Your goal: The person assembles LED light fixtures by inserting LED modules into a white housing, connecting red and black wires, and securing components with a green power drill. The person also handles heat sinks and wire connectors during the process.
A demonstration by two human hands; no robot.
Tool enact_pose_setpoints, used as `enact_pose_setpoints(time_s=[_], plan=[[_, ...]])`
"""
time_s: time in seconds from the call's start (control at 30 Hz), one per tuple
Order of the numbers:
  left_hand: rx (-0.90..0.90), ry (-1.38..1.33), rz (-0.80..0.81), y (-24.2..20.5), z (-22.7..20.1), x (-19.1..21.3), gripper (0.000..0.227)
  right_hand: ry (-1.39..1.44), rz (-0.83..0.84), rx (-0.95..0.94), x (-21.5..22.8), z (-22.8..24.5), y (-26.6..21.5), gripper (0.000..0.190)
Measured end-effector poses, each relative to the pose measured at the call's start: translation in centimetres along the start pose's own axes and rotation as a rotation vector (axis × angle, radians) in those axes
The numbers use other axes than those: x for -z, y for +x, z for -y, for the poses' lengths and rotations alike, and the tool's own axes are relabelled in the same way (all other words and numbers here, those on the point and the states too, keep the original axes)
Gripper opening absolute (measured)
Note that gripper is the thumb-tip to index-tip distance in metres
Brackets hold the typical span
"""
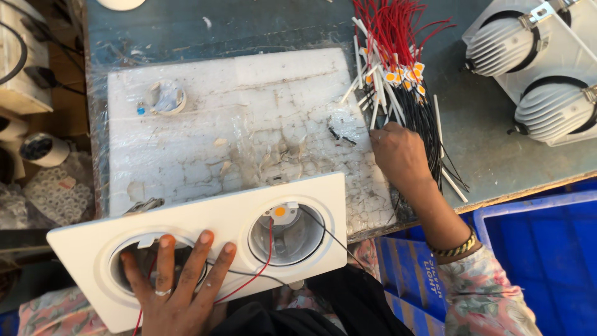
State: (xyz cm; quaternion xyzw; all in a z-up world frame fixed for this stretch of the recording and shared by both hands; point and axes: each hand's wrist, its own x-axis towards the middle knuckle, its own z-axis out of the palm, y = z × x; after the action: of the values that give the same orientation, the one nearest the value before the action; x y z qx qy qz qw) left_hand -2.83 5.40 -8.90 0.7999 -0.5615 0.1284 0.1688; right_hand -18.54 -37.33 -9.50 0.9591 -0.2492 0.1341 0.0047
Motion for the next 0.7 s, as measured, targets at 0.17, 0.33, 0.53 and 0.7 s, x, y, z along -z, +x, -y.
enact_pose_setpoints(time_s=[0.17, 0.33, 0.53, 0.7], plan=[[0.046, 0.009, 0.023, -0.3, -1.0, 0.0, 0.069, -0.203, 0.134, 0.150, -0.2, -1.2, 0.6, 0.013], [0.003, 0.084, -0.050, -0.8, -0.9, -0.6, 0.054, -0.279, 0.195, 0.213, -0.4, -1.7, 1.3, 0.012], [-0.044, 0.090, -0.135, -1.5, -0.6, -1.9, 0.051, -0.035, 0.036, 0.156, 2.6, -0.7, 2.1, 0.015], [-0.052, 0.117, -0.170, -1.7, -0.6, -2.2, 0.050, 0.284, -0.138, 0.078, 2.4, 3.6, 1.7, 0.008]])
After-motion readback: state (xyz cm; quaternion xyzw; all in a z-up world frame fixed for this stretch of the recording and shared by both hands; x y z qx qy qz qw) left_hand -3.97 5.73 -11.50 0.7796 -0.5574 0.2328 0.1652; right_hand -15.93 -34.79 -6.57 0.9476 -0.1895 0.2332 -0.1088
